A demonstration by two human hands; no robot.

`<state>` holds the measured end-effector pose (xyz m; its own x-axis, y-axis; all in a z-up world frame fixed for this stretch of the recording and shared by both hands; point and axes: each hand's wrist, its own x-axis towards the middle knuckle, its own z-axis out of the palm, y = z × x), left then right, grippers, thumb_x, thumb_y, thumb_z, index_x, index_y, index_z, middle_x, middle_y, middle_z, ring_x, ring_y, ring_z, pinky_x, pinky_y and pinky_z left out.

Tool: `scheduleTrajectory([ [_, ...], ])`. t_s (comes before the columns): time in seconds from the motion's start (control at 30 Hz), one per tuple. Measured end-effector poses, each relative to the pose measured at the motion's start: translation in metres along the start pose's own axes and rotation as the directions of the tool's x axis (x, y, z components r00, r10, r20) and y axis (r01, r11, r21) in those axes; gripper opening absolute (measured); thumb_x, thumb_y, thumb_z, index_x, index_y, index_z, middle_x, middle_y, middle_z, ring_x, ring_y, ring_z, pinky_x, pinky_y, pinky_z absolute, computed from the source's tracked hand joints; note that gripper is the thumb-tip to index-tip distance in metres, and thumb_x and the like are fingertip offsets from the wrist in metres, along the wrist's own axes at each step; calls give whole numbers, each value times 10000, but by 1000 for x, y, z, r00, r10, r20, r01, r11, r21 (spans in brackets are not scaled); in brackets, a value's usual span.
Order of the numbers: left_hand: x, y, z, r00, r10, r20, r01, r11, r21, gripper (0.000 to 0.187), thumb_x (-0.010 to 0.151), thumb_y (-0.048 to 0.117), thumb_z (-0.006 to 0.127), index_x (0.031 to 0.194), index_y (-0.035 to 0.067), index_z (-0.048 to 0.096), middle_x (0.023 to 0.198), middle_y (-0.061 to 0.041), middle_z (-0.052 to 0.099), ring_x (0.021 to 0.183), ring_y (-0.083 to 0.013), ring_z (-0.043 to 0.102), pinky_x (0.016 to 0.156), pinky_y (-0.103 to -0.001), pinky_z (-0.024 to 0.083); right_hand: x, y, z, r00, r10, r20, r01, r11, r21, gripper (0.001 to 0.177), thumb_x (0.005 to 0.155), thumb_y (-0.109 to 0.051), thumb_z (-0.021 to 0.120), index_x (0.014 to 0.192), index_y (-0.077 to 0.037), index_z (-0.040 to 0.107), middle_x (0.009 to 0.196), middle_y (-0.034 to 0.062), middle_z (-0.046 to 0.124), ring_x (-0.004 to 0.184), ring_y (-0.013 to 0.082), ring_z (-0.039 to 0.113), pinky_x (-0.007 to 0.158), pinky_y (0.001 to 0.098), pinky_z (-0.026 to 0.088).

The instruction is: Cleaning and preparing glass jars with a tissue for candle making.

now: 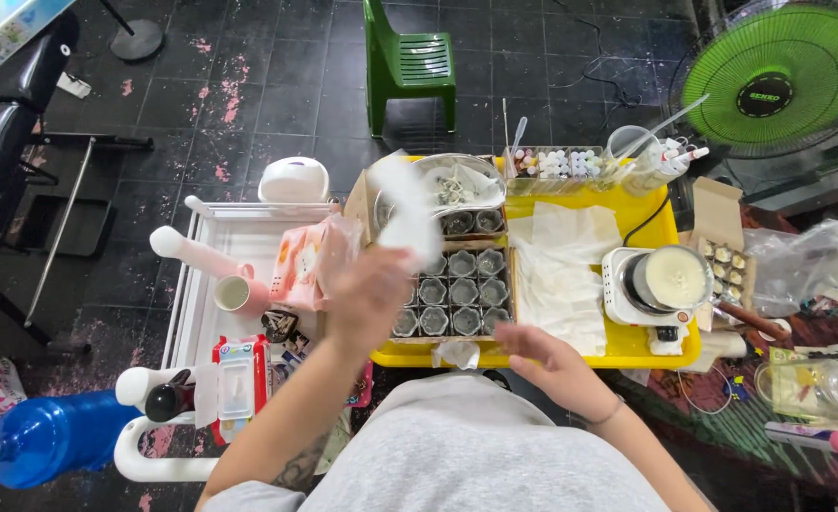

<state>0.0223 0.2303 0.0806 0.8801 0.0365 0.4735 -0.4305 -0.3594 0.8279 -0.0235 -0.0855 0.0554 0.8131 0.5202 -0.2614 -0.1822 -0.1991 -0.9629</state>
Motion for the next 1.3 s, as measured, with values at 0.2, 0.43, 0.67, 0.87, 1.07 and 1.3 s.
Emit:
scheduleTrajectory([
  [0.2,-16,48,40,733,365,574,-332,928,-167,224,872,192,792,1092,189,753,1125,0,722,1115,-220,702,1112,-518,474,38,-23,32,987,-102,125,-74,397,915,662,1021,-349,482,1535,49,355,1555,213,479,1376,341,523,1129,443,446],
  [0.43,-38,11,-4,796,208,569,-234,972,-28,222,897,271,770,1102,186,759,1190,-21,733,1162,-254,682,1083,-522,449,54,5,27,992,124,5,-74,562,824,565,1018,-256,449,1474,78,444,1413,223,603,1229,371,631,1009,511,523],
  [0.67,-88,-56,-152,947,-253,-198,320,705,632,235,919,270,764,1059,82,758,1087,-123,728,1000,-322,692,886,-439,543,62,21,28,941,321,-104,-147,668,729,396,1029,-225,518,1358,-5,539,1124,158,690,1047,333,688,888,522,571],
  [0.87,-150,-116,-260,737,-269,-620,670,180,720,405,826,298,806,1198,151,742,1285,-132,647,1177,-384,572,946,-509,497,81,13,45,914,402,-55,-273,709,650,385,1037,-232,511,1341,4,539,1078,145,688,1000,316,683,873,505,559],
  [1.07,-153,-147,-279,521,-514,-681,813,57,579,548,821,358,816,1329,207,674,1370,-102,594,1255,-357,562,1006,-520,466,91,-10,59,912,411,1,-330,730,598,378,1020,-190,514,1337,14,544,1079,144,696,995,297,681,915,472,542],
  [1.3,-50,-173,-271,812,-343,-473,581,391,714,740,837,328,808,1510,206,523,1468,-166,512,1264,-394,557,1024,-480,477,93,3,55,913,409,-1,-334,748,573,392,1030,-198,526,1346,31,559,1112,170,698,1020,288,685,912,443,545],
])
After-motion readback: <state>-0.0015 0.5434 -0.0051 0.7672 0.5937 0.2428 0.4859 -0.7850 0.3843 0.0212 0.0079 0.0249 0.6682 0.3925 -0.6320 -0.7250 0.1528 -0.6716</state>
